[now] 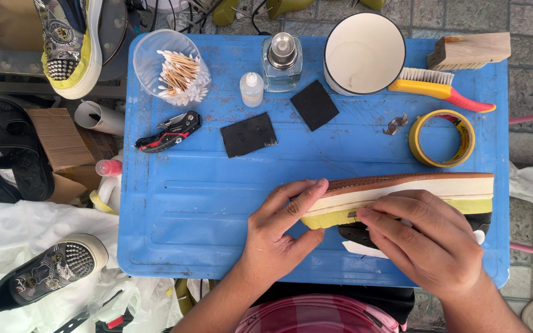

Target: The person applies yellow masking tape to the midsole of a black sneaker. They press the tape along the edge of the sole, smooth it down, and rotate the shoe to cover different sections. The shoe is handled one at a time on a blue work surface.

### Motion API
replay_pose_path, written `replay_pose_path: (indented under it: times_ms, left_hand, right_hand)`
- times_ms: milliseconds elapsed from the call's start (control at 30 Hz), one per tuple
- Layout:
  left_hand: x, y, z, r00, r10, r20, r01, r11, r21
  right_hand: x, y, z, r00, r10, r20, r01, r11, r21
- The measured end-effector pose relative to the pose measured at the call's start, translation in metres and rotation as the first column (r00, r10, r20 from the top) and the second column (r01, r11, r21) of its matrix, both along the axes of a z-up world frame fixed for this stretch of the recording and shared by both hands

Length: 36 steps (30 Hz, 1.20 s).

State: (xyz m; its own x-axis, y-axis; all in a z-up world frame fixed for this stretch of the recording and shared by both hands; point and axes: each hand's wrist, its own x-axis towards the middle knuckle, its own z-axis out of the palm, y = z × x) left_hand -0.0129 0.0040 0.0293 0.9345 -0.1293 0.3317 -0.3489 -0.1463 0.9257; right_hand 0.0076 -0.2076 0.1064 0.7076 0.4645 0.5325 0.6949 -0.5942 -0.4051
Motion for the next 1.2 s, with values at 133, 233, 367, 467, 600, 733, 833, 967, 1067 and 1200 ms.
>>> replay_pose_path:
  times_ms: [133,233,367,467,600,733,833,967,1067,1200]
  left_hand:
    - [-0.001,0.0,-0.001,1.0,0.003,-0.003,-0.003,1.0,0.006]
    - [-0.001,0.0,-0.002,1.0,0.0,0.006,0.0,1.0,-0.014]
    - [0.0,-0.001,-0.005,1.0,0.006,0.015,-0.006,1.0,-0.012]
    - [-0.001,0.0,-0.005,1.0,0.008,0.01,-0.008,1.0,0.002]
    - [-0.001,0.001,-0.006,1.0,-0.001,-0.009,0.001,1.0,-0.002]
    - [-0.001,0.002,-0.007,1.0,0.005,-0.009,-0.005,1.0,-0.004]
    - [-0.002,0.002,-0.006,1.0,0.021,-0.021,-0.021,1.0,0.013]
    - [-0.003,0.001,-0.002,0.999,0.03,-0.041,-0.028,0.999,0.045]
    - [-0.005,0.001,0.005,0.998,0.004,-0.067,0.0,0.998,0.06]
    - [-0.007,-0.001,0.015,0.997,-0.028,-0.075,0.034,0.996,0.077]
  right_hand:
    - [0.002,0.003,0.003,0.999,0.011,-0.042,-0.011,1.0,-0.005]
    - [0.001,0.003,0.005,0.999,0.02,-0.031,-0.021,0.998,-0.055]
    - [-0.001,0.001,0.006,1.0,0.023,0.007,-0.022,0.992,-0.126]
    - [-0.002,-0.002,0.005,1.0,0.021,0.006,-0.019,0.99,-0.142]
    - [-0.003,-0.006,0.004,1.0,-0.007,-0.001,0.007,0.99,-0.144]
    - [-0.005,-0.01,0.002,1.0,-0.018,0.015,0.02,0.987,-0.16]
    - [-0.007,-0.013,0.001,0.998,-0.054,0.012,0.056,0.981,-0.184]
    - [-0.007,-0.014,-0.002,0.998,-0.064,-0.015,0.062,0.989,-0.132]
    - [-0.006,-0.013,-0.004,0.998,-0.061,-0.006,0.06,0.994,-0.096]
    - [-0.005,-0.011,-0.002,0.999,-0.036,-0.014,0.035,0.995,-0.098]
